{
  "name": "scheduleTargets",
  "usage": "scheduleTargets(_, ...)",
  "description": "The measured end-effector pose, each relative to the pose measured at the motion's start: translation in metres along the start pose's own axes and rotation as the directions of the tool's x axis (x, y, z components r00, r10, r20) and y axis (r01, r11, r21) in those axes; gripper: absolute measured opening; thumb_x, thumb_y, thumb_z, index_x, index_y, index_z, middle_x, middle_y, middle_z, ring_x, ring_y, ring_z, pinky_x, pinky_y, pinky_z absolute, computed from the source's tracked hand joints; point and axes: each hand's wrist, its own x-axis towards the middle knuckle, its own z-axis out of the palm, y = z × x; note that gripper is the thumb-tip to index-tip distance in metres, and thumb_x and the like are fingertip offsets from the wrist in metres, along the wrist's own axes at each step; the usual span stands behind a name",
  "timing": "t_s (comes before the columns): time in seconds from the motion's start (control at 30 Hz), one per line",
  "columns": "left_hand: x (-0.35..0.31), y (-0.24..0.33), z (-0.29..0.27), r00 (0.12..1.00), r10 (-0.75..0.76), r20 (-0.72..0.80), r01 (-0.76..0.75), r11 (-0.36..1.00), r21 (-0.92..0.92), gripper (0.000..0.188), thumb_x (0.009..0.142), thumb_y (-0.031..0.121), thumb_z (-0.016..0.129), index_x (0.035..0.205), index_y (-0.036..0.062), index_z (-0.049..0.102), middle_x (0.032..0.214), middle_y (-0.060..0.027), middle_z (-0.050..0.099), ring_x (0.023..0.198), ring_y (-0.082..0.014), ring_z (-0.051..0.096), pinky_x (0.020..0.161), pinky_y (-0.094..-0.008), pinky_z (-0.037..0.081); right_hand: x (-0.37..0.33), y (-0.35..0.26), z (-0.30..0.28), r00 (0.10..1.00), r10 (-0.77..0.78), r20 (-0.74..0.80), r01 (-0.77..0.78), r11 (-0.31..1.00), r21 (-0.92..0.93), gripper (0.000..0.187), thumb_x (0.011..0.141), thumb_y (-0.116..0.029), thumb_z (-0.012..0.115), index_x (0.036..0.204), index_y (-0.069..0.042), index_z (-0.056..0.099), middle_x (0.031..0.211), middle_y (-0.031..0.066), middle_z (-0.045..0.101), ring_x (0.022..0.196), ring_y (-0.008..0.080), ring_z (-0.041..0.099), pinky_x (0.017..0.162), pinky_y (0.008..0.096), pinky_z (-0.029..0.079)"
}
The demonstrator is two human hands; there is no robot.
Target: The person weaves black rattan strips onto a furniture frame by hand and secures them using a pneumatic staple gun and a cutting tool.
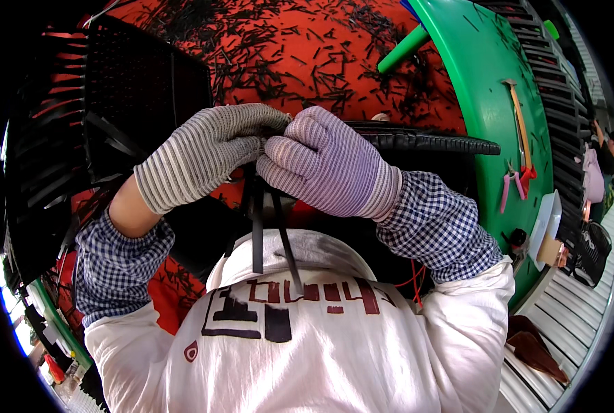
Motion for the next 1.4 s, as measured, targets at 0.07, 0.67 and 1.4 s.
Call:
scheduleTargets(0.07,-0.004,-0.013,0.005,0.996,0.084,-0.041,-0.084,0.996,0.000,0.036,0.099,0.006,0.056,0.134,0.0025,0.063,0.112,-0.0123,0.073,0.098,-0.0213,0.071,0.091,-0.0316,0.056,0.001,-0.002,-0.001,1.000,0.001,-0.001,-0.001,1.000,0.020,0.035,0.074,-0.016,0.070,0.109,-0.010,0.073,0.109,0.0055,0.061,0.094,0.0240,0.059,0.084,0.0395,0.052)
scheduleTargets(0.67,-0.077,-0.032,0.032,0.451,0.234,-0.861,-0.395,0.918,0.043,0.045,0.105,0.027,0.055,0.142,0.0007,0.052,0.123,-0.0143,0.066,0.112,-0.0288,0.065,0.105,-0.0461,0.052,-0.024,-0.029,-0.011,0.979,0.175,-0.106,-0.122,0.917,0.380,0.022,0.079,-0.009,0.072,0.099,0.001,0.069,0.087,0.0081,0.062,0.079,0.0199,0.060,0.090,0.0497,0.062)
scheduleTargets(1.4,-0.091,-0.025,0.021,0.334,0.048,-0.941,-0.570,0.806,-0.161,0.020,0.104,0.017,0.054,0.110,0.0095,0.072,0.090,-0.0026,0.062,0.100,-0.0264,0.063,0.106,-0.0494,0.045,-0.022,-0.028,-0.012,0.991,0.007,-0.137,0.042,0.935,0.352,0.015,0.076,-0.005,0.074,0.091,-0.003,0.073,0.081,0.0045,0.057,0.069,0.0141,0.059,0.082,0.0399,0.068)
